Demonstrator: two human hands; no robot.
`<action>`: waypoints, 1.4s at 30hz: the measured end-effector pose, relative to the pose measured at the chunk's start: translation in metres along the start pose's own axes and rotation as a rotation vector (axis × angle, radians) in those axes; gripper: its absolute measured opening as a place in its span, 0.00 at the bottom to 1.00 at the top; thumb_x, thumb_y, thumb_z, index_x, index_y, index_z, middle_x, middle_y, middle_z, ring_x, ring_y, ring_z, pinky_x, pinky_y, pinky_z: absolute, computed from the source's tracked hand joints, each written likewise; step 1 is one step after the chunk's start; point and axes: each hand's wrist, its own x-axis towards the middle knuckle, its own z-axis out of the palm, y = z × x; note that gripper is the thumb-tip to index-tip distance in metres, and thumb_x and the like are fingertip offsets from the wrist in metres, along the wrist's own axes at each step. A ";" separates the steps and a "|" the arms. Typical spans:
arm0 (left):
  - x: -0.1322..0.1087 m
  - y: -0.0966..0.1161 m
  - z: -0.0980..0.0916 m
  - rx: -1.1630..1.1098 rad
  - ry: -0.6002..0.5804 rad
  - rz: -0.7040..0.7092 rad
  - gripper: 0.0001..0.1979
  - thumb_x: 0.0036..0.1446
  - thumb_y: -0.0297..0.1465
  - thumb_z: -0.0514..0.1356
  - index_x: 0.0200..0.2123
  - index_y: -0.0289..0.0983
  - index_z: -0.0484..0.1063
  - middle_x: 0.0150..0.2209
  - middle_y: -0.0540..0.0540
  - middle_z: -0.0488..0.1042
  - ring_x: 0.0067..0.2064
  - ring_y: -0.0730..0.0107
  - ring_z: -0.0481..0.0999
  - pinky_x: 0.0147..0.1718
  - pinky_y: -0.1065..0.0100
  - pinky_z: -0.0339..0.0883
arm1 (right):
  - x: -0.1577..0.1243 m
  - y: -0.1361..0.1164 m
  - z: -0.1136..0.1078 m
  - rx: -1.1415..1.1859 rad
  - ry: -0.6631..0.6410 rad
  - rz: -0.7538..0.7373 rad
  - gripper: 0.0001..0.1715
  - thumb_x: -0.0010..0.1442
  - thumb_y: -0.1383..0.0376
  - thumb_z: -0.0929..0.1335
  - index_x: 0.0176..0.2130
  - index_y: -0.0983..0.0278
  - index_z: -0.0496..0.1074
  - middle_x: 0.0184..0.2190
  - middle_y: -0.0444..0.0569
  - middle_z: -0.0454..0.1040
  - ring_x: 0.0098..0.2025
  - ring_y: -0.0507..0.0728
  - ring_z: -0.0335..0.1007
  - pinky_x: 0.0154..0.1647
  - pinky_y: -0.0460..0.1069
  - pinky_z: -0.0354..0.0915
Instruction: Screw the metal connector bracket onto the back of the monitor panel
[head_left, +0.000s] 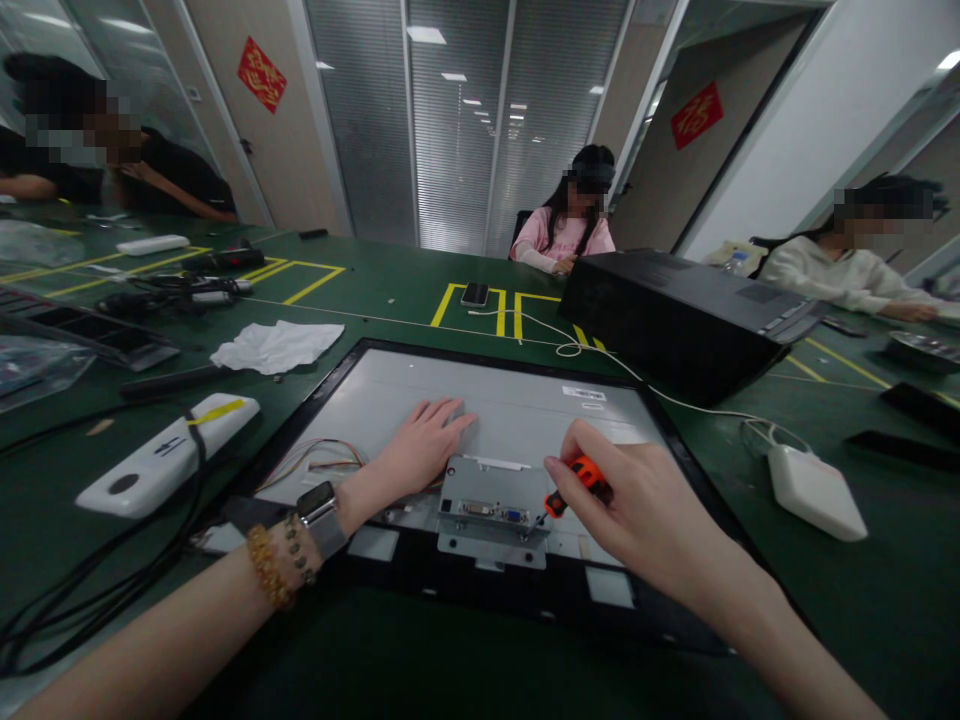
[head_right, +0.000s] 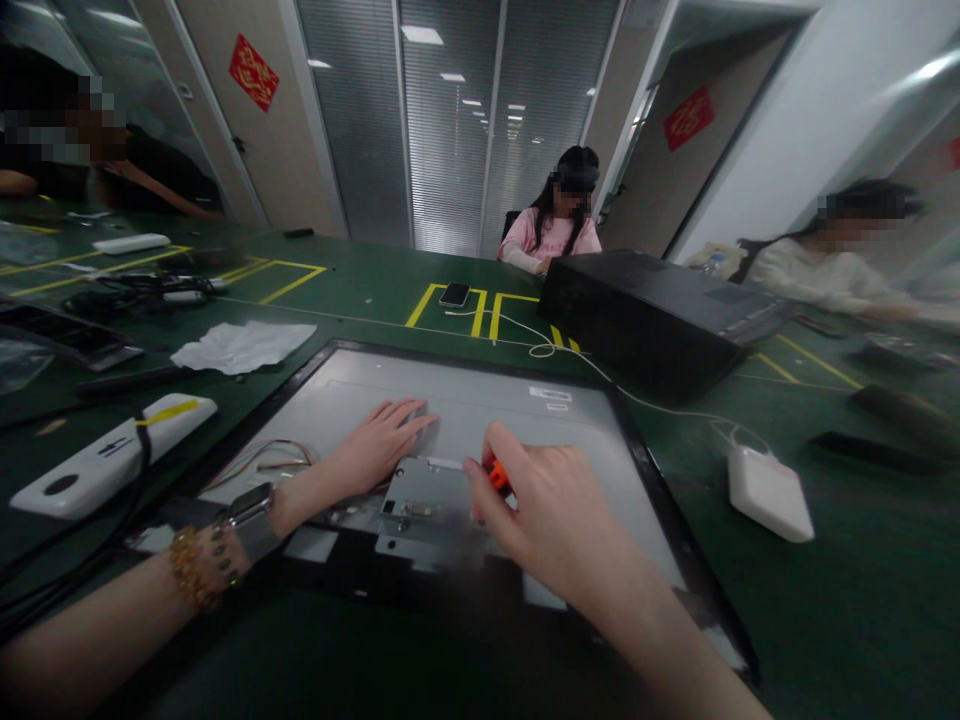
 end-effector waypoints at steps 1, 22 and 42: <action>0.000 0.000 0.000 -0.001 0.000 0.001 0.23 0.66 0.24 0.50 0.63 0.37 0.60 0.64 0.35 0.60 0.65 0.52 0.59 0.60 0.49 0.56 | 0.000 0.000 0.001 -0.004 0.008 -0.001 0.11 0.67 0.61 0.60 0.32 0.60 0.61 0.16 0.39 0.67 0.15 0.51 0.61 0.21 0.47 0.50; 0.001 0.002 -0.004 -0.014 -0.008 -0.006 0.23 0.65 0.23 0.49 0.62 0.37 0.60 0.64 0.35 0.60 0.65 0.52 0.59 0.60 0.49 0.55 | 0.000 -0.002 -0.001 0.023 -0.027 0.001 0.06 0.65 0.62 0.60 0.36 0.61 0.61 0.18 0.40 0.70 0.16 0.52 0.61 0.22 0.48 0.50; 0.000 0.000 -0.001 -0.001 0.022 0.013 0.22 0.66 0.24 0.50 0.62 0.37 0.60 0.64 0.36 0.61 0.64 0.52 0.60 0.60 0.50 0.56 | -0.002 -0.001 0.002 -0.051 0.014 -0.010 0.04 0.64 0.63 0.61 0.36 0.61 0.62 0.19 0.40 0.70 0.18 0.52 0.64 0.23 0.48 0.51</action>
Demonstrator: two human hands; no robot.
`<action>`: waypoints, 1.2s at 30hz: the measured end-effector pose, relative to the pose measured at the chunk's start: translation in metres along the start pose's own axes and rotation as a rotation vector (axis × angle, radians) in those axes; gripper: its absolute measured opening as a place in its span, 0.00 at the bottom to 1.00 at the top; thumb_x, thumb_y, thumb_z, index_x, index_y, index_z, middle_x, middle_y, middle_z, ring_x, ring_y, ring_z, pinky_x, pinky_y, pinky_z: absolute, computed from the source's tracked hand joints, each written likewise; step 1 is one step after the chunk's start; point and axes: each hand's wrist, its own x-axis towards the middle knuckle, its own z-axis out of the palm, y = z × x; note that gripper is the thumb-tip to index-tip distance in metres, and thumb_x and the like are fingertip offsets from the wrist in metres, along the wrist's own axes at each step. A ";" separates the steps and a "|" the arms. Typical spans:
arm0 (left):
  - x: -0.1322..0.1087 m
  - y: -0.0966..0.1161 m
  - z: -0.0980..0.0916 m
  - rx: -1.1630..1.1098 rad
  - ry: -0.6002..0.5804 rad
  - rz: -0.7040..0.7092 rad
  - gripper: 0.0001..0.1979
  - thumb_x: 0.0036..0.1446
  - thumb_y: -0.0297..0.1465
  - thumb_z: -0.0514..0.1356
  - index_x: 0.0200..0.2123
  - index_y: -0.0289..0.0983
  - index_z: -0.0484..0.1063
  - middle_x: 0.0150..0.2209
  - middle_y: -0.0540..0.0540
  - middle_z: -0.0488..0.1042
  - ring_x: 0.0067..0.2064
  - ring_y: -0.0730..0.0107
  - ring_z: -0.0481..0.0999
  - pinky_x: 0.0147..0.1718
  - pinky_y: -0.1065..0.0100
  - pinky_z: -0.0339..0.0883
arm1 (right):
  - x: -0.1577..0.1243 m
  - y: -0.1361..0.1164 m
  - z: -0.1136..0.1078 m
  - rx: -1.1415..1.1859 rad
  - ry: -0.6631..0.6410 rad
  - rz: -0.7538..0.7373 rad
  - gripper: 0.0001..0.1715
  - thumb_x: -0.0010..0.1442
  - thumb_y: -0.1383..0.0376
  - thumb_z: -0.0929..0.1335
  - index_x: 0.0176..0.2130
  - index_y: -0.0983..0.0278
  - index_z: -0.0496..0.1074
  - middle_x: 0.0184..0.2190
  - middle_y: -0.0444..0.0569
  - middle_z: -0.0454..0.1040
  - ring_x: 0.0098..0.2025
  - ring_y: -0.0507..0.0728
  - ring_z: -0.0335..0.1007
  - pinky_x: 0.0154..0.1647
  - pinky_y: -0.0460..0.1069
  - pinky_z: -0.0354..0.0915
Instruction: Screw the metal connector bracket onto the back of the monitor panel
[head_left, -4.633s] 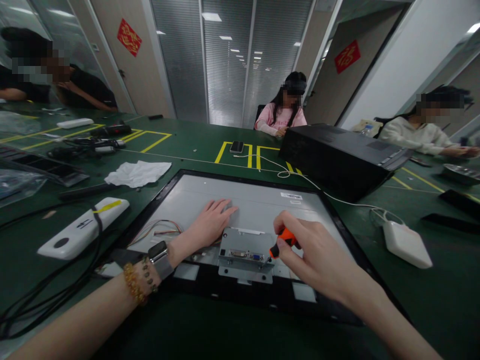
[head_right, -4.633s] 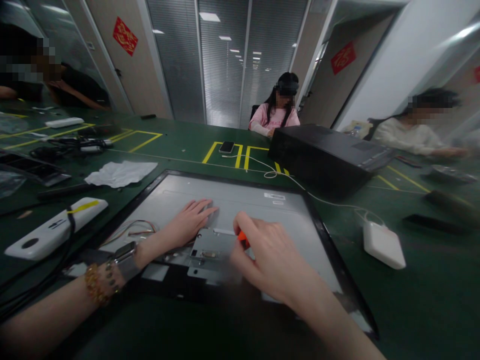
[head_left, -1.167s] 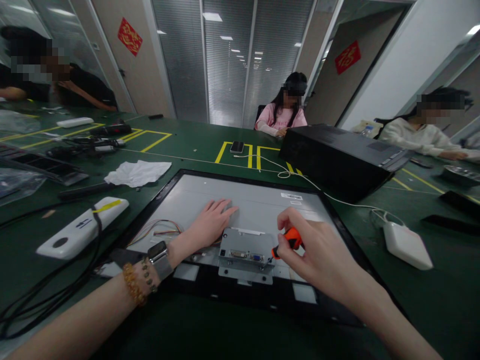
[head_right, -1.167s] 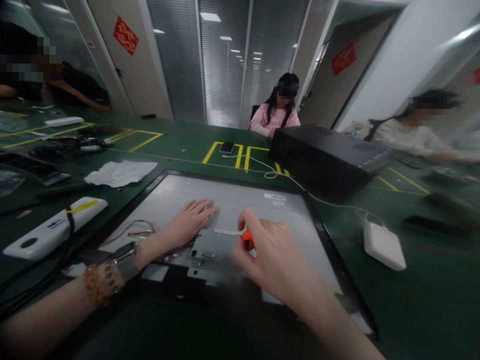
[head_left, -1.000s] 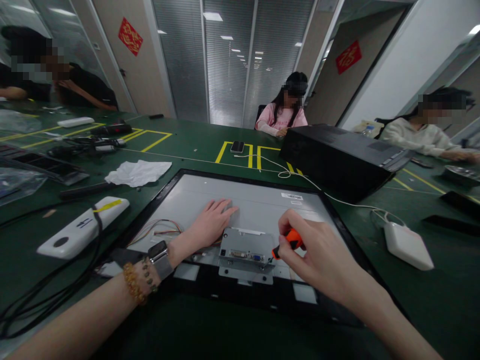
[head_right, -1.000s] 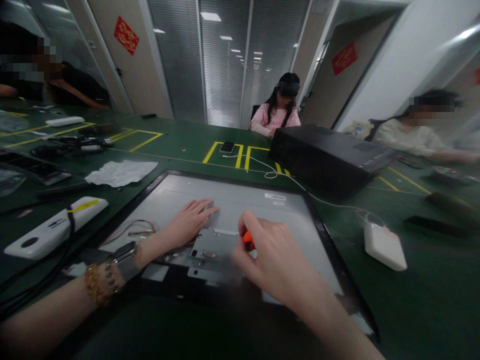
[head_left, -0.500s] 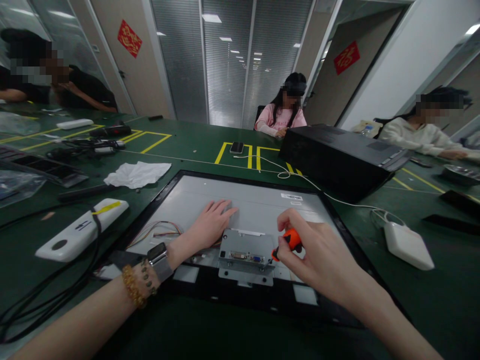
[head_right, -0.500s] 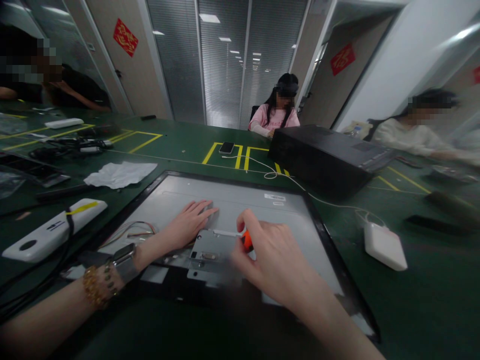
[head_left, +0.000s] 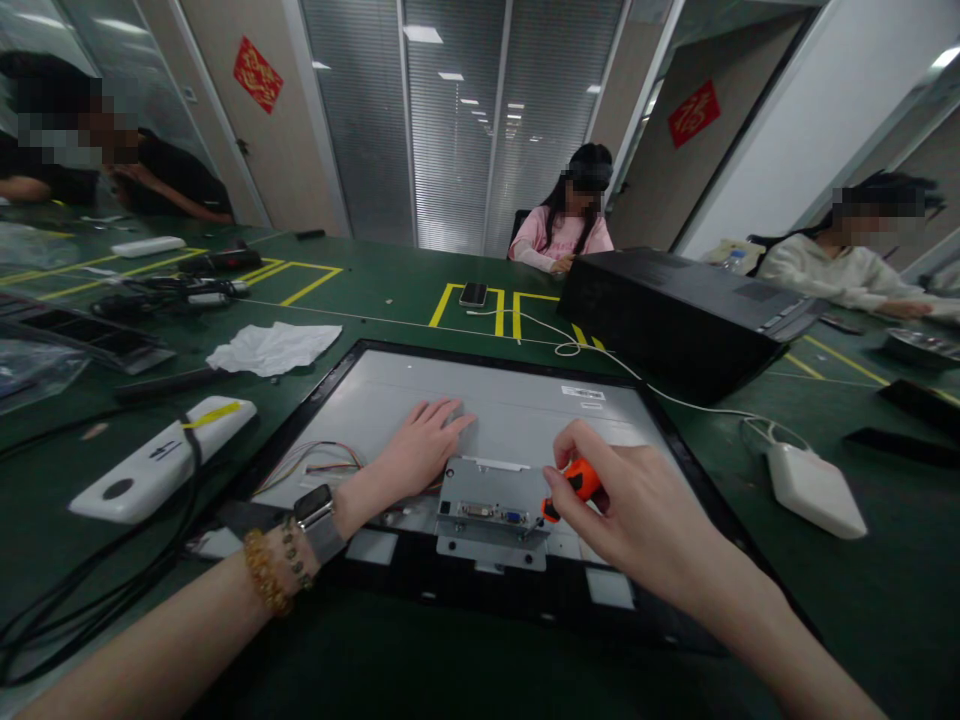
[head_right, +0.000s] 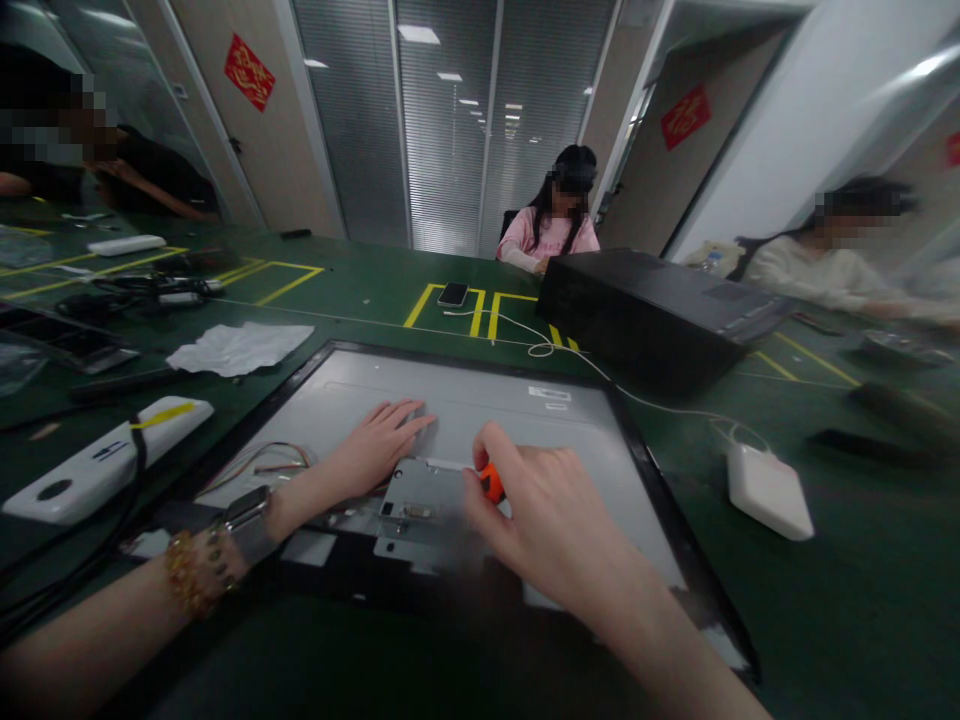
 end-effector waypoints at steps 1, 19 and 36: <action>0.000 0.000 0.001 -0.002 0.000 0.003 0.22 0.66 0.24 0.50 0.62 0.37 0.60 0.64 0.36 0.61 0.64 0.52 0.60 0.60 0.50 0.56 | 0.000 -0.001 0.000 0.000 0.002 -0.009 0.02 0.63 0.64 0.62 0.37 0.61 0.62 0.20 0.40 0.70 0.19 0.53 0.64 0.23 0.48 0.52; 0.001 0.001 -0.002 -0.010 -0.020 -0.009 0.22 0.66 0.24 0.49 0.62 0.36 0.61 0.64 0.34 0.60 0.65 0.51 0.59 0.60 0.49 0.55 | 0.002 -0.002 -0.004 0.069 -0.053 -0.006 0.05 0.65 0.62 0.61 0.36 0.60 0.61 0.21 0.41 0.71 0.20 0.53 0.64 0.24 0.48 0.53; 0.000 0.001 -0.004 -0.027 -0.020 -0.003 0.22 0.66 0.24 0.48 0.62 0.36 0.60 0.64 0.34 0.60 0.65 0.52 0.59 0.60 0.50 0.55 | 0.002 0.004 0.002 -0.075 0.021 -0.071 0.08 0.68 0.61 0.59 0.37 0.61 0.62 0.19 0.41 0.71 0.19 0.54 0.67 0.22 0.49 0.51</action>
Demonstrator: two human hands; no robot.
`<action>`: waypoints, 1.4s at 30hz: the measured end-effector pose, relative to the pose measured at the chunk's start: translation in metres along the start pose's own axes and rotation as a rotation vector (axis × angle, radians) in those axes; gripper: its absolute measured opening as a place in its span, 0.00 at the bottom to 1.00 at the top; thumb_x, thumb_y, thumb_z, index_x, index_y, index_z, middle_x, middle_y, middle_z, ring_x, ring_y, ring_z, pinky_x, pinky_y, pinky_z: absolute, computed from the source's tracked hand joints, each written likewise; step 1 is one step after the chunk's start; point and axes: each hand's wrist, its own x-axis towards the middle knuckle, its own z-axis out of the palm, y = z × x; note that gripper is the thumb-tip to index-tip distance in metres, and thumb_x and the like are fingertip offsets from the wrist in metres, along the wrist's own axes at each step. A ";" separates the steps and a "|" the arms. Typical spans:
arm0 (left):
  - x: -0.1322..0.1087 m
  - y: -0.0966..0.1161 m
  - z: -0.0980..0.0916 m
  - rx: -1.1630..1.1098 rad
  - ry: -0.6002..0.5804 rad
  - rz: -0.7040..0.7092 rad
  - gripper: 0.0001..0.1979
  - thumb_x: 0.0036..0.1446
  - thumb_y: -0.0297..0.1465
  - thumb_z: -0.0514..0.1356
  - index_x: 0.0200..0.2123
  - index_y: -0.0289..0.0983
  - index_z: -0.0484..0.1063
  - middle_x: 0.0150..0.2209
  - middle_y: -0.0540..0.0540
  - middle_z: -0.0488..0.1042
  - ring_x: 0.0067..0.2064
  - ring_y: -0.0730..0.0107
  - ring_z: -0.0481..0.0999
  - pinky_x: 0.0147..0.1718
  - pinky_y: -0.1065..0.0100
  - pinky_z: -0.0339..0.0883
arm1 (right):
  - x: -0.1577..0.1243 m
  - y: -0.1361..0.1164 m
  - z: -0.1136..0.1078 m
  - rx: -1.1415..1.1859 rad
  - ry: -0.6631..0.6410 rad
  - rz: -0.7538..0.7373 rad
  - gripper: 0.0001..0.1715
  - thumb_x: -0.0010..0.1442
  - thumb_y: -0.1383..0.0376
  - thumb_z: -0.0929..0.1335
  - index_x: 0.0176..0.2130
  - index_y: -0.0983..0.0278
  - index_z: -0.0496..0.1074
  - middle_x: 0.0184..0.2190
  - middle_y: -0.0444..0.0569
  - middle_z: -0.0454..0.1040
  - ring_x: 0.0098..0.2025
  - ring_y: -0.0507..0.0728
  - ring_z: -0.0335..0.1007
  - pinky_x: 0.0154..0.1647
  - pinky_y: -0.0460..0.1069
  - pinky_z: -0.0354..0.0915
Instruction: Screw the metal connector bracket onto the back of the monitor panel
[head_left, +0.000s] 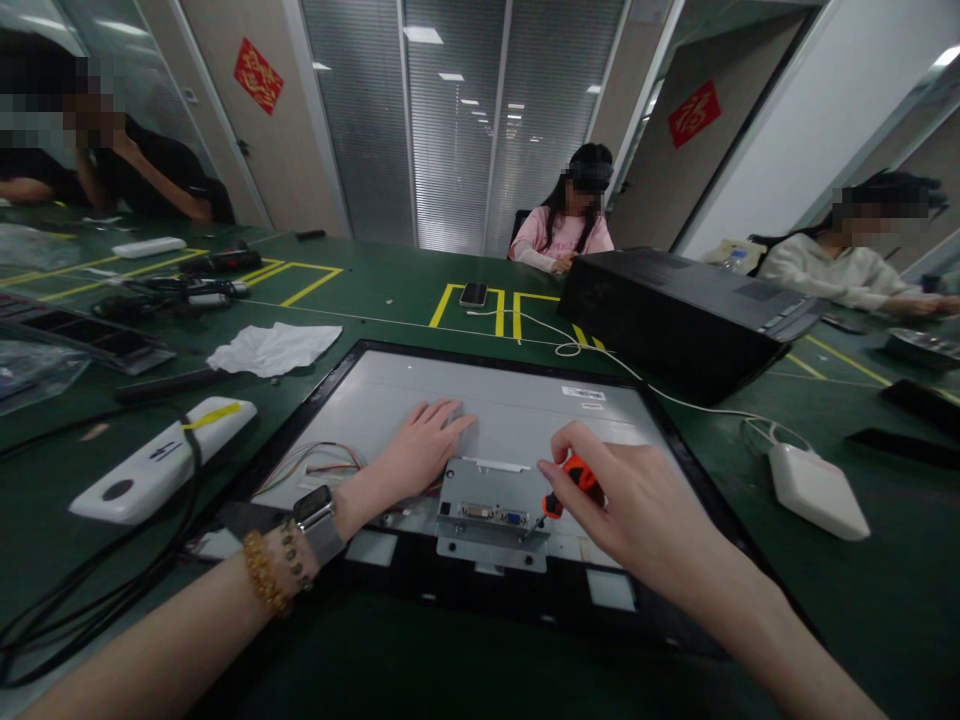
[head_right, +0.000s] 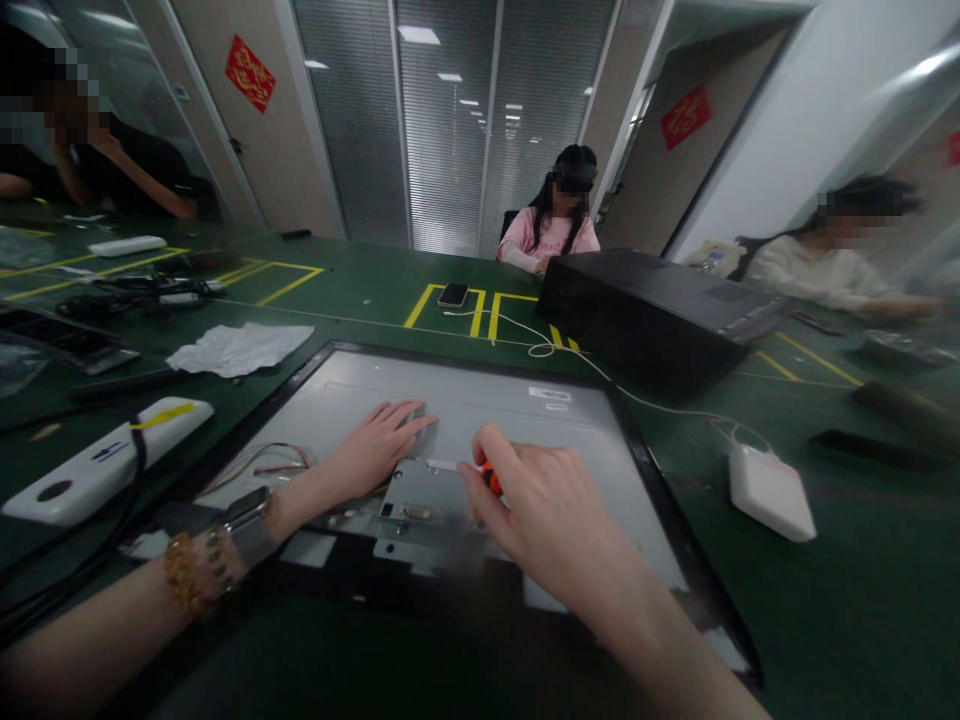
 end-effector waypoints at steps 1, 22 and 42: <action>0.000 0.000 -0.001 0.001 -0.001 0.000 0.22 0.66 0.24 0.48 0.62 0.36 0.60 0.64 0.34 0.60 0.65 0.52 0.59 0.60 0.50 0.55 | 0.000 0.001 0.001 -0.044 0.014 -0.012 0.11 0.69 0.59 0.59 0.36 0.62 0.62 0.17 0.41 0.70 0.17 0.54 0.65 0.22 0.49 0.49; 0.001 0.001 0.000 0.020 -0.028 -0.018 0.22 0.66 0.24 0.49 0.63 0.37 0.60 0.65 0.35 0.59 0.65 0.52 0.59 0.60 0.49 0.55 | -0.003 -0.002 -0.007 0.072 -0.061 -0.060 0.14 0.68 0.57 0.61 0.33 0.61 0.64 0.19 0.39 0.67 0.20 0.52 0.60 0.24 0.49 0.49; 0.000 -0.001 0.004 0.007 0.023 -0.004 0.22 0.66 0.24 0.49 0.62 0.37 0.61 0.64 0.35 0.61 0.65 0.52 0.59 0.60 0.49 0.56 | -0.003 0.002 -0.005 0.038 -0.032 -0.085 0.13 0.68 0.57 0.62 0.34 0.62 0.64 0.19 0.39 0.67 0.18 0.51 0.61 0.23 0.48 0.49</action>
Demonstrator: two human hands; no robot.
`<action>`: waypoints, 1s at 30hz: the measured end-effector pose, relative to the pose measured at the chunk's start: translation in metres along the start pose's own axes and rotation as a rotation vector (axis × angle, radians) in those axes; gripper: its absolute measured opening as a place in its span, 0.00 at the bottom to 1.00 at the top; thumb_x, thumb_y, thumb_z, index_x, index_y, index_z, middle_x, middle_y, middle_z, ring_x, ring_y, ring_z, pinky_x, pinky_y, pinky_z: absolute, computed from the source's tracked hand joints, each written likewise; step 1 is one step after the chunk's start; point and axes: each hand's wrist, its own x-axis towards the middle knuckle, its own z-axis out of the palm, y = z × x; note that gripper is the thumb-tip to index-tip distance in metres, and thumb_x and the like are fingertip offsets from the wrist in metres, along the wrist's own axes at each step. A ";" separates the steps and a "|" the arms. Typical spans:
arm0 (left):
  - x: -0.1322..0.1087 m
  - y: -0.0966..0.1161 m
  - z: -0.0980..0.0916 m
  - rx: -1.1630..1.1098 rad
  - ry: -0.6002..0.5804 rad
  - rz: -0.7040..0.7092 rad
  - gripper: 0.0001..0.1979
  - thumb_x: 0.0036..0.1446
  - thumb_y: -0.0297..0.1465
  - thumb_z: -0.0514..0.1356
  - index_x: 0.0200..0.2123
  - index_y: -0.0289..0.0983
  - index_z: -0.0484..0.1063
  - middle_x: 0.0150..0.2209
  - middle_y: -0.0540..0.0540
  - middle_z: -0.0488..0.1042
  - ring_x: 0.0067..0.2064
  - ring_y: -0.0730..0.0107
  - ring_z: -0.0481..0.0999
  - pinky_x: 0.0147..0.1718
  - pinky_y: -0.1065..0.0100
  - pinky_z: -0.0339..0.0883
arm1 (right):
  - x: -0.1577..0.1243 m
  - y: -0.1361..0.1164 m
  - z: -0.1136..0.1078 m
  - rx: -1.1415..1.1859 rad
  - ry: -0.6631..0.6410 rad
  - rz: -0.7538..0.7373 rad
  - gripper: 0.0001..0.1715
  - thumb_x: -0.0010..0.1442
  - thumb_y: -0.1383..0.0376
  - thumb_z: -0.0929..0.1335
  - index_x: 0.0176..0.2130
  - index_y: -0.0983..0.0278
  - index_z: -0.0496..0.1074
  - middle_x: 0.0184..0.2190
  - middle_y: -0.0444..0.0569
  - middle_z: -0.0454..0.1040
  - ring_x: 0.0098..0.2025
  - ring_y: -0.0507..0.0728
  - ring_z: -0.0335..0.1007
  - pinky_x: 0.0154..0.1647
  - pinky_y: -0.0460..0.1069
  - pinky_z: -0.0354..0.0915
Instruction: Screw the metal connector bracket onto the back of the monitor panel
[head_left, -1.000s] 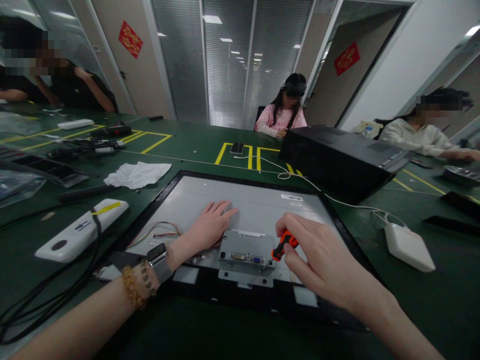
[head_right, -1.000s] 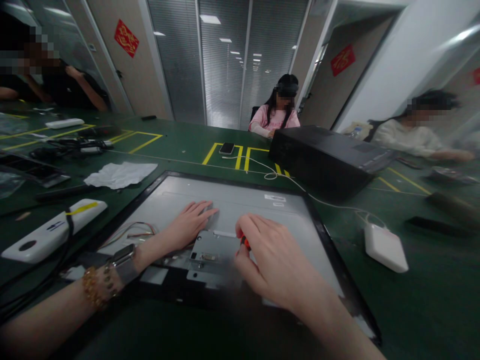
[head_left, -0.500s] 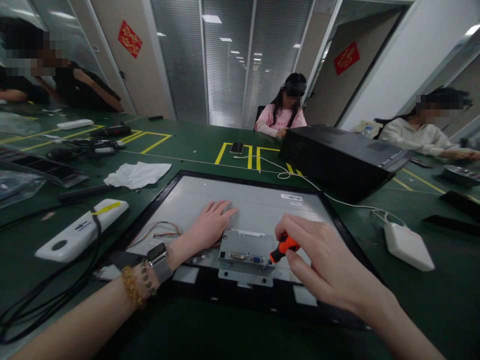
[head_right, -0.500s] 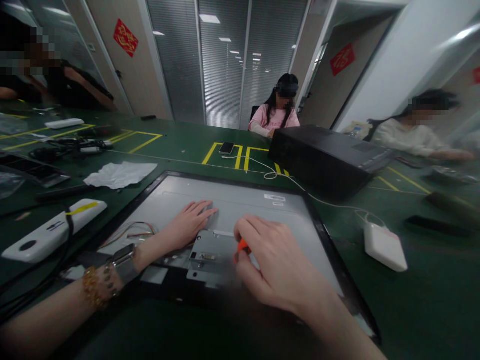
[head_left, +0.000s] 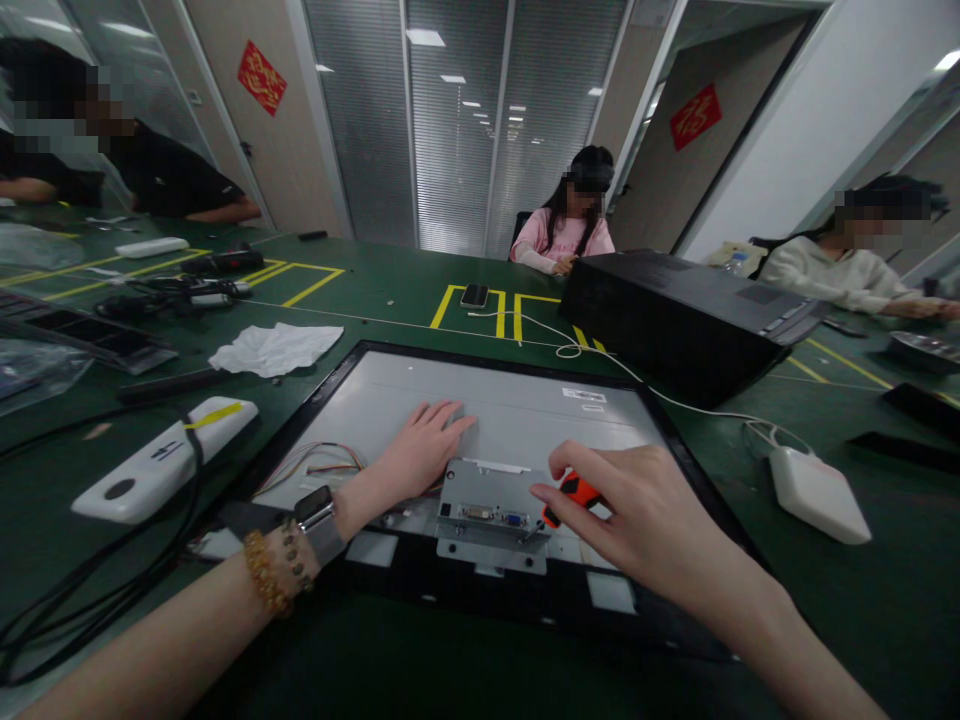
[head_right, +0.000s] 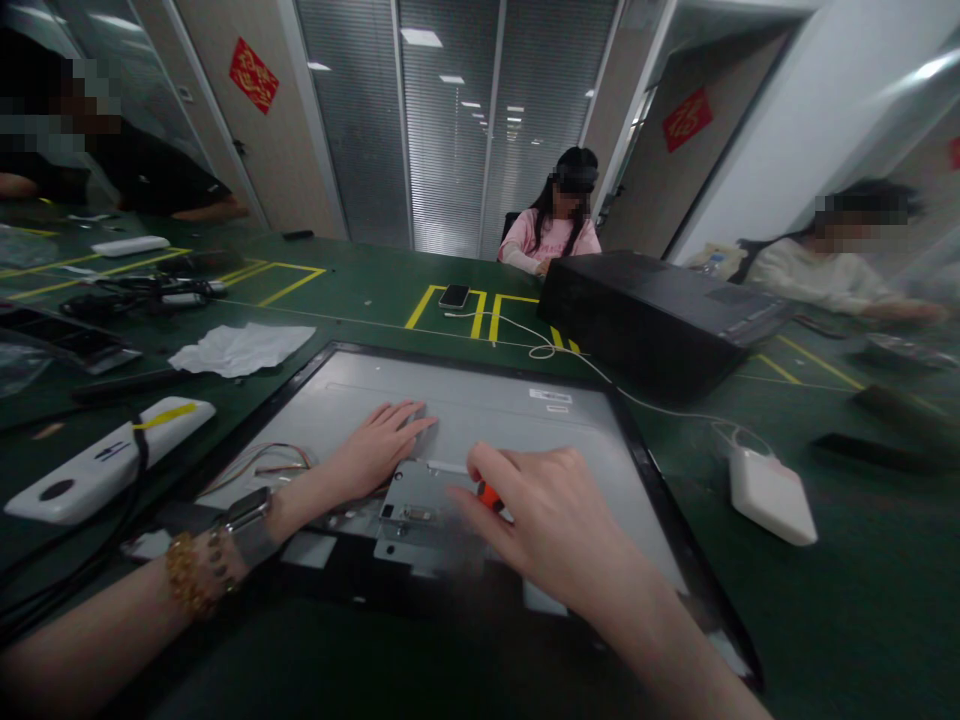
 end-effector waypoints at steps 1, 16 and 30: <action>0.000 0.000 0.000 0.001 -0.006 -0.004 0.22 0.66 0.24 0.49 0.62 0.37 0.61 0.64 0.35 0.61 0.65 0.52 0.59 0.60 0.49 0.56 | 0.000 -0.001 -0.001 -0.001 -0.008 0.001 0.13 0.68 0.57 0.61 0.34 0.62 0.64 0.19 0.39 0.67 0.18 0.51 0.61 0.23 0.48 0.49; 0.001 0.000 0.001 0.009 -0.026 -0.024 0.22 0.66 0.24 0.49 0.62 0.38 0.60 0.64 0.37 0.60 0.65 0.53 0.59 0.60 0.50 0.55 | 0.005 -0.007 -0.008 0.097 -0.083 0.043 0.04 0.59 0.70 0.60 0.36 0.62 0.62 0.29 0.45 0.69 0.30 0.55 0.66 0.30 0.50 0.58; 0.001 0.000 0.001 0.000 -0.017 -0.006 0.23 0.64 0.23 0.49 0.62 0.37 0.61 0.64 0.34 0.60 0.65 0.52 0.59 0.60 0.49 0.55 | 0.002 -0.005 -0.006 0.007 -0.057 0.031 0.15 0.69 0.57 0.59 0.35 0.62 0.64 0.22 0.43 0.72 0.21 0.53 0.66 0.25 0.49 0.53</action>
